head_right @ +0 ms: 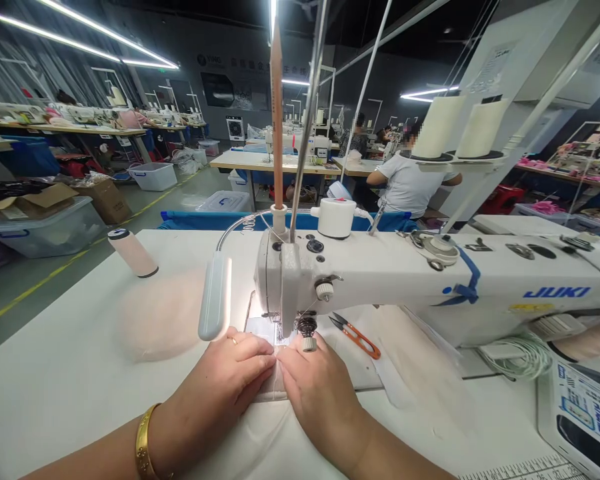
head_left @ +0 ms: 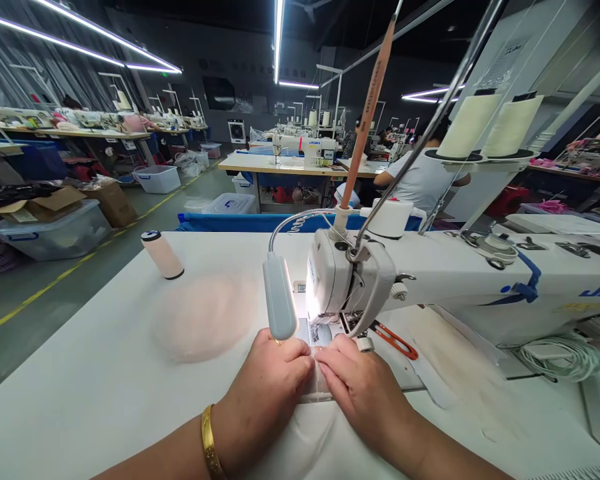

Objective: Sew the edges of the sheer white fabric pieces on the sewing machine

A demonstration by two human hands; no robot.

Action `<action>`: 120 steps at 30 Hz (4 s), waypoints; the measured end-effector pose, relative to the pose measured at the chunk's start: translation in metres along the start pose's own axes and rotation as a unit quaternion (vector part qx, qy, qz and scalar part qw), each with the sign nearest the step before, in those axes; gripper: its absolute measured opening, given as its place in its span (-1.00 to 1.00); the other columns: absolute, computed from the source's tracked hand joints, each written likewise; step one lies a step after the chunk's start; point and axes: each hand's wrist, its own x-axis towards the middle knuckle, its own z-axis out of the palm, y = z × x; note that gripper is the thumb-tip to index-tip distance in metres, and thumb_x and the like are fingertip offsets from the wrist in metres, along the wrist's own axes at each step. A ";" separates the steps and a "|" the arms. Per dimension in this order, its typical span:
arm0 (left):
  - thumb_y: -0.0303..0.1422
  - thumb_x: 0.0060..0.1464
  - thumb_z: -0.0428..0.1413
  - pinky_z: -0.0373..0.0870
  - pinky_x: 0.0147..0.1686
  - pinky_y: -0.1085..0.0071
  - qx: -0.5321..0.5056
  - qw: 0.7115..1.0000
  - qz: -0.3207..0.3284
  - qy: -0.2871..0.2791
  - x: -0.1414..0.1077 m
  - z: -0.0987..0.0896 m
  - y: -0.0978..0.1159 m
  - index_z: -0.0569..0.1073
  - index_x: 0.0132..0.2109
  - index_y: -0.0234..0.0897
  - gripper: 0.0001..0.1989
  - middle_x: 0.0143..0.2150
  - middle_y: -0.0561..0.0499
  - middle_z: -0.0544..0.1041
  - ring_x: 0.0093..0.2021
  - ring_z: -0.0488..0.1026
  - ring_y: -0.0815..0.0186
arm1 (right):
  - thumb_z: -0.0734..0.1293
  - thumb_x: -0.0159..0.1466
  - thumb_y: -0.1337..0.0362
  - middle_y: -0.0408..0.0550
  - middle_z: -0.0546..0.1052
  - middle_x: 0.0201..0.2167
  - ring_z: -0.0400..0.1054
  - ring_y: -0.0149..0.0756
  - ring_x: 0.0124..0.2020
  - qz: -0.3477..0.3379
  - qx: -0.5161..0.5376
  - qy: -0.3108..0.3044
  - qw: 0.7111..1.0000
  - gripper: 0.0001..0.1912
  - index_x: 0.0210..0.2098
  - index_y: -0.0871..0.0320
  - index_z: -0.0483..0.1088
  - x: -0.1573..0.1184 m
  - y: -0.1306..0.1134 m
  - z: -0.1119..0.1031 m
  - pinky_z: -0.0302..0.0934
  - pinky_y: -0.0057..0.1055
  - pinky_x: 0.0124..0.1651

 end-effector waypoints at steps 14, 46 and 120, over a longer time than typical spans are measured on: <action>-0.52 0.39 -0.11 0.38 -0.17 0.19 -0.036 0.999 -0.021 -0.027 0.010 -0.005 -0.003 0.48 -0.25 -0.28 -0.69 -0.18 -0.04 0.58 -0.23 0.52 0.19 | 0.14 0.47 0.37 0.03 0.56 -0.24 0.33 -0.24 -0.47 0.041 -0.015 0.010 0.999 -0.65 -0.03 0.08 0.56 0.005 0.006 0.001 0.13 -0.32 -0.42; -0.57 0.32 -0.02 0.44 -0.07 0.13 0.010 0.999 -0.030 -0.036 0.012 -0.007 -0.007 0.57 -0.13 -0.28 -0.73 0.03 -0.13 0.64 0.03 0.59 0.04 | 0.16 0.43 0.44 0.03 0.58 -0.25 0.26 -0.26 -0.54 -0.006 -0.051 0.023 0.998 -0.65 0.03 0.15 0.52 0.004 0.011 0.001 0.08 -0.34 -0.47; -0.37 0.37 -0.03 0.37 -0.19 0.21 -0.072 0.991 -0.104 -0.046 0.015 -0.010 -0.003 0.49 -0.26 -0.22 -0.74 -0.24 -0.09 0.55 -0.16 0.46 0.11 | 0.07 0.56 0.24 -0.17 0.50 -0.42 0.38 -0.23 -0.46 0.103 0.059 -0.124 0.985 -0.75 -0.25 0.03 0.23 -0.003 0.026 -0.060 0.13 -0.37 -0.41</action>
